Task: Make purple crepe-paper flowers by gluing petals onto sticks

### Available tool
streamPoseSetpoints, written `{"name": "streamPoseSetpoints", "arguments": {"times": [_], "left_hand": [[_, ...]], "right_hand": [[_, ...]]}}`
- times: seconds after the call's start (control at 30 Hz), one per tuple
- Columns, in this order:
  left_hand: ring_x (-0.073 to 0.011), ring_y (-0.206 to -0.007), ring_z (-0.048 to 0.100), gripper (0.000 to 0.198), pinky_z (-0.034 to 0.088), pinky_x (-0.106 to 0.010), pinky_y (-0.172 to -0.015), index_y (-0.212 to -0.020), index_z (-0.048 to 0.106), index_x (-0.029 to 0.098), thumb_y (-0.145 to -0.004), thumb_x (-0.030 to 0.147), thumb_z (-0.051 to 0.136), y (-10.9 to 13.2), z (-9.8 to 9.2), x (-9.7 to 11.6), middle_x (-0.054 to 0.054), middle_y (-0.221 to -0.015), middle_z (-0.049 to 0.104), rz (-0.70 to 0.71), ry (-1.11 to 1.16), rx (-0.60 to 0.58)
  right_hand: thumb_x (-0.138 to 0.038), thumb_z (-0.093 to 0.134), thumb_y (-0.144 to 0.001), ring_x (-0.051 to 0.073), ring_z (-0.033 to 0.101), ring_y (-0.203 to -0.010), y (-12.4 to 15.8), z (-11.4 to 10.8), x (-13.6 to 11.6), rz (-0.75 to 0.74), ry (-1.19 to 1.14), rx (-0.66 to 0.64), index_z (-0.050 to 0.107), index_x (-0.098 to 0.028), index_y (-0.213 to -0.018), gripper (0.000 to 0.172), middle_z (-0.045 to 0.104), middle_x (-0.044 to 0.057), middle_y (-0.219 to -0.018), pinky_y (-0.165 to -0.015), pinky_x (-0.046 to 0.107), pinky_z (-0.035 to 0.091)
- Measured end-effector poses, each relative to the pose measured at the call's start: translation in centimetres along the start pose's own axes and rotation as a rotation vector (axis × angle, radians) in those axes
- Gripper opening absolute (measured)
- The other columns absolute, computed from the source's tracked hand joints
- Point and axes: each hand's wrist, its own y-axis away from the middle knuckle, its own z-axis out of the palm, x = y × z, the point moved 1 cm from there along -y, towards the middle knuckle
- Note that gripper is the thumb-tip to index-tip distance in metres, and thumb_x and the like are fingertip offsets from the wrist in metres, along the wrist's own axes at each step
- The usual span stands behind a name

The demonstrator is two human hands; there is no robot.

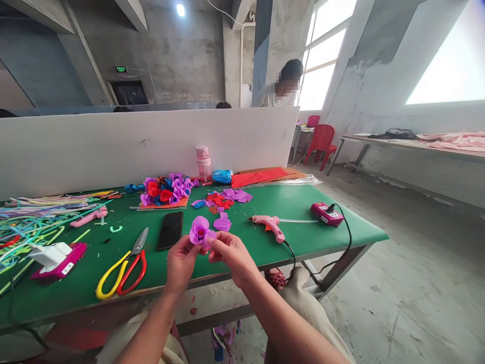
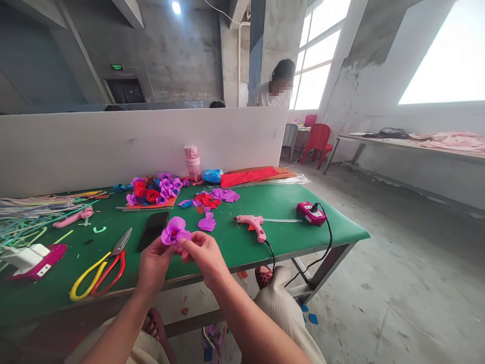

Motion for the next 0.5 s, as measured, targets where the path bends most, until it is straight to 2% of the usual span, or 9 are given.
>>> {"name": "streamPoseSetpoints", "arguments": {"times": [0.13, 0.27, 0.37, 0.5], "left_hand": [[-0.0164, -0.071, 0.062, 0.025, 0.049, -0.028, -0.069, -0.082, 0.07, 0.016, -0.064, 0.032, 0.075, 0.1, 0.4, 0.0, -0.003, -0.076, 0.07, -0.043, 0.119, 0.059], [-0.0148, -0.063, 0.059, 0.029, 0.048, -0.027, -0.063, -0.084, 0.069, 0.015, -0.064, 0.034, 0.074, 0.0, 0.4, -0.1, -0.001, -0.067, 0.067, -0.107, 0.193, 0.12], [-0.0128, -0.062, 0.055, 0.023, 0.045, -0.024, -0.06, -0.077, 0.068, 0.015, -0.062, 0.032, 0.075, -0.3, -0.1, -0.1, 0.001, -0.065, 0.063, -0.045, 0.19, 0.2], [-0.0091, -0.058, 0.046, 0.016, 0.039, -0.019, -0.057, -0.063, 0.061, 0.016, -0.06, 0.026, 0.074, -0.4, -0.7, 0.2, 0.006, -0.057, 0.054, 0.078, 0.048, 0.299]], "right_hand": [[-0.045, 0.073, -0.064, 0.006, 0.048, -0.048, 0.1, 0.3, 0.7, 0.047, -0.055, -0.061, 0.065, -0.013, -0.07, 0.034, 0.065, 0.003, -0.065, -0.056, 0.021, 0.042], [-0.048, 0.07, -0.069, 0.007, 0.051, -0.048, -0.2, -0.3, 0.6, 0.101, -0.198, -0.136, 0.065, -0.011, -0.071, 0.037, 0.065, 0.004, -0.064, -0.053, 0.02, 0.041], [-0.045, 0.071, -0.07, 0.007, 0.051, -0.049, -0.6, -0.9, 0.4, 0.073, -0.234, -0.083, 0.065, -0.011, -0.07, 0.034, 0.064, 0.003, -0.063, -0.053, 0.02, 0.041], [-0.042, 0.073, -0.069, 0.006, 0.051, -0.053, -0.8, -0.9, 1.1, 0.008, -0.138, -0.02, 0.068, -0.012, -0.076, 0.031, 0.065, 0.004, -0.068, -0.055, 0.019, 0.041]]}}
